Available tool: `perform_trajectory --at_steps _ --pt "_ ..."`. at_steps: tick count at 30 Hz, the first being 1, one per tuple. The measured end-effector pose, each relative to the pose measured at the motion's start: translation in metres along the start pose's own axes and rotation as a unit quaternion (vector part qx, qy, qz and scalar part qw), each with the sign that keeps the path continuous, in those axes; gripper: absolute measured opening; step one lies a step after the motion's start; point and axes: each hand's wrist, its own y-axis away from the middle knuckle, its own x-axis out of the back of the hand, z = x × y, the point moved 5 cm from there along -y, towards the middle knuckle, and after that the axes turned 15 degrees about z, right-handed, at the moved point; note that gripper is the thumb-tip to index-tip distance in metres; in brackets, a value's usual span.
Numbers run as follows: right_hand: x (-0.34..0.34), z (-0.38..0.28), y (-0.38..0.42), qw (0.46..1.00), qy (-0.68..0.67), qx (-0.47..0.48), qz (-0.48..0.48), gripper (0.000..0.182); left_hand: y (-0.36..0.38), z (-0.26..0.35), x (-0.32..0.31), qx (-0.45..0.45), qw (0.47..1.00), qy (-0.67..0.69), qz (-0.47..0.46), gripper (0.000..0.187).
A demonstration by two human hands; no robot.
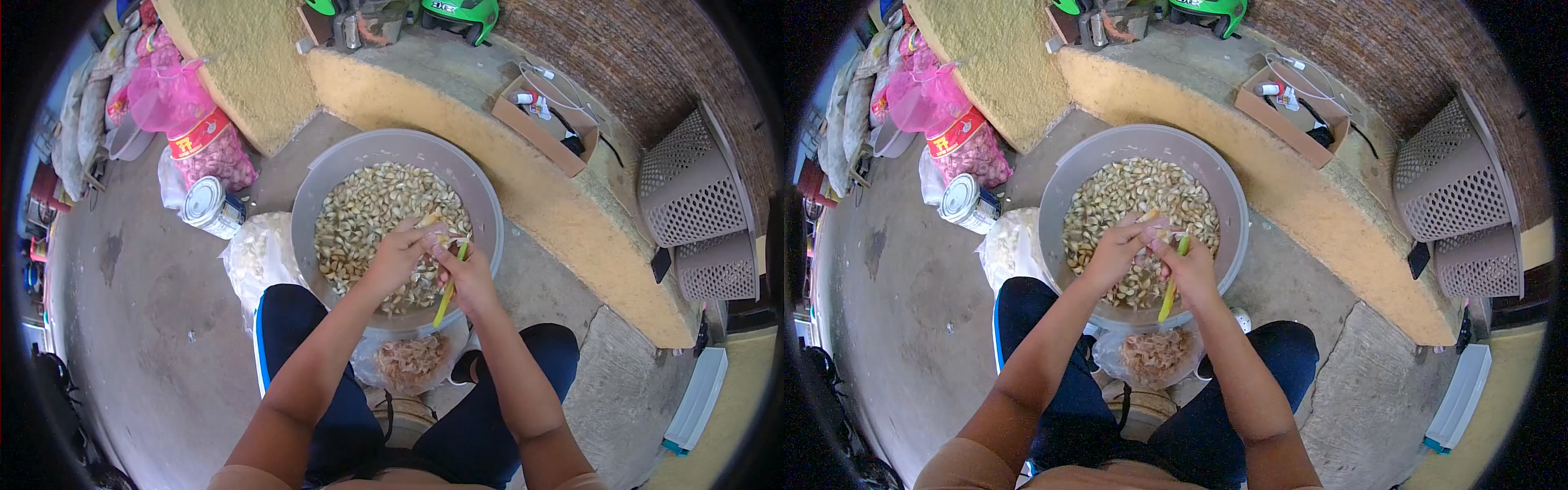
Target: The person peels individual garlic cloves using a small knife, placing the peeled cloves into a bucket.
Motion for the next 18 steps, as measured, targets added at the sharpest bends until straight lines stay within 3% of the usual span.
perform_trajectory --at_steps 13,18 --pt "-0.002 -0.007 0.002 0.99 -0.005 -0.037 -0.134 0.017 -0.005 0.008 0.01 0.043 0.997 0.014 -0.055 0.022" --pt "-0.003 -0.007 0.003 0.981 -0.066 -0.067 -0.17 0.022 -0.004 0.01 0.01 0.031 0.999 -0.016 0.015 0.02"
